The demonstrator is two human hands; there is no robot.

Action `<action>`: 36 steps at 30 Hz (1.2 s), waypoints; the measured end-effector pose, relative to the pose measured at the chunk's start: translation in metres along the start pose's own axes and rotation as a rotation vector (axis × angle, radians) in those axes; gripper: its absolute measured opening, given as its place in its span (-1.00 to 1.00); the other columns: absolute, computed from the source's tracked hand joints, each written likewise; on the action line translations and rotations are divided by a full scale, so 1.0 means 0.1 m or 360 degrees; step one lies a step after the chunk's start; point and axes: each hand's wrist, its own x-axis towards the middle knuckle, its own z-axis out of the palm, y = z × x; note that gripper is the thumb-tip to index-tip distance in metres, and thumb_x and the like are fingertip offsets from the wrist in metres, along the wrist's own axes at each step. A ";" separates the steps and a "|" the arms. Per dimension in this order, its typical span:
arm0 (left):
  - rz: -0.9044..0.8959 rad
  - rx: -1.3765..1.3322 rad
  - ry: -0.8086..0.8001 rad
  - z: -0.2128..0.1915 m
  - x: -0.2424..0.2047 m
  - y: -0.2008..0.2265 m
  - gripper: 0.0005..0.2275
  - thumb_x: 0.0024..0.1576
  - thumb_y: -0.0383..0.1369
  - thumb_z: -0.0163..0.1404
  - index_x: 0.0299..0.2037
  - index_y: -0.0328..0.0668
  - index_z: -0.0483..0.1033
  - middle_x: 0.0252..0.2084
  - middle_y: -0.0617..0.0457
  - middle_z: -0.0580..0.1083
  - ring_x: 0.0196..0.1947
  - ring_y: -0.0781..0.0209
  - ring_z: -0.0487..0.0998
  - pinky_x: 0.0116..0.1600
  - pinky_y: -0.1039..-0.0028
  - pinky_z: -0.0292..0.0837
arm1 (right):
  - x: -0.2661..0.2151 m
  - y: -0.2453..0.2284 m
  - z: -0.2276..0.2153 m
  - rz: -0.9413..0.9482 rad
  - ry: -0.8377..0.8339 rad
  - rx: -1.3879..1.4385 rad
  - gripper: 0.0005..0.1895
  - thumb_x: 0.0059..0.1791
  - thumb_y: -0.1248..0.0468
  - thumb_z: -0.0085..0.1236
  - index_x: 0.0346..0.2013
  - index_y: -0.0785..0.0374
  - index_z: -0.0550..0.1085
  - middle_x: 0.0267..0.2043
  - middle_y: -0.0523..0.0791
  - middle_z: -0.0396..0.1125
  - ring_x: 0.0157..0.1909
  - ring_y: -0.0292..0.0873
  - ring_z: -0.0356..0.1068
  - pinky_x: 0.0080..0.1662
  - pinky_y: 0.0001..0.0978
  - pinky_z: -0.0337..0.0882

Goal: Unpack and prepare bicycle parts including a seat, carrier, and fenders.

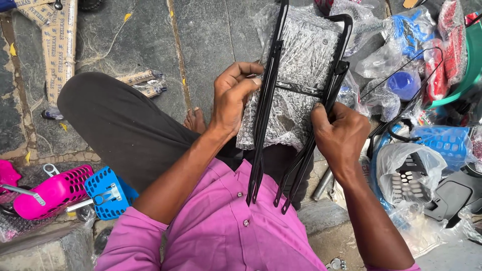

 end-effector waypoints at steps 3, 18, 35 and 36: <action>-0.0006 0.0123 0.0129 0.10 -0.03 0.05 -0.42 0.11 -0.31 0.14 0.30 -0.40 0.26 0.19 -0.12 0.41 0.23 0.19 0.46 0.33 0.41 0.33 | -0.01 -0.04 -0.01 -0.0078 0.0052 -0.0207 -0.57 -0.02 0.23 0.13 -0.75 0.35 0.38 -0.81 -0.18 0.12 -0.75 -0.31 0.03 -0.65 -0.31 0.01; -0.0307 0.0470 -0.0351 0.29 0.10 0.20 -0.10 -0.02 0.02 0.19 0.37 -0.66 0.23 0.18 -0.46 0.49 0.21 -0.18 0.52 0.32 0.19 0.41 | 1.20 -0.61 -0.46 -0.0795 -0.0881 -0.0154 -0.88 -0.11 0.48 0.19 -0.29 0.34 0.56 -0.27 -0.04 0.47 -0.23 -0.07 0.46 -0.16 -0.21 0.45; -0.0415 -0.0077 -0.0396 0.27 0.06 0.31 -0.18 -0.04 -0.38 0.29 0.45 -0.43 0.16 0.05 -0.06 0.44 0.06 0.20 0.51 0.19 0.43 0.44 | 1.10 -0.62 -0.39 -0.1338 -0.0566 -0.0230 -0.79 0.05 0.51 0.15 -0.04 0.27 0.54 -0.22 -0.05 0.36 -0.12 -0.01 0.31 -0.04 -0.15 0.24; -0.0423 -0.0079 -0.0382 0.28 0.05 0.31 -0.18 -0.04 -0.38 0.29 0.45 -0.43 0.16 0.05 -0.06 0.44 0.06 0.20 0.51 0.19 0.43 0.44 | 1.07 -0.63 -0.36 -0.1336 -0.0581 -0.0223 -0.79 0.05 0.51 0.15 -0.04 0.27 0.54 -0.22 -0.05 0.36 -0.12 -0.01 0.31 -0.04 -0.15 0.24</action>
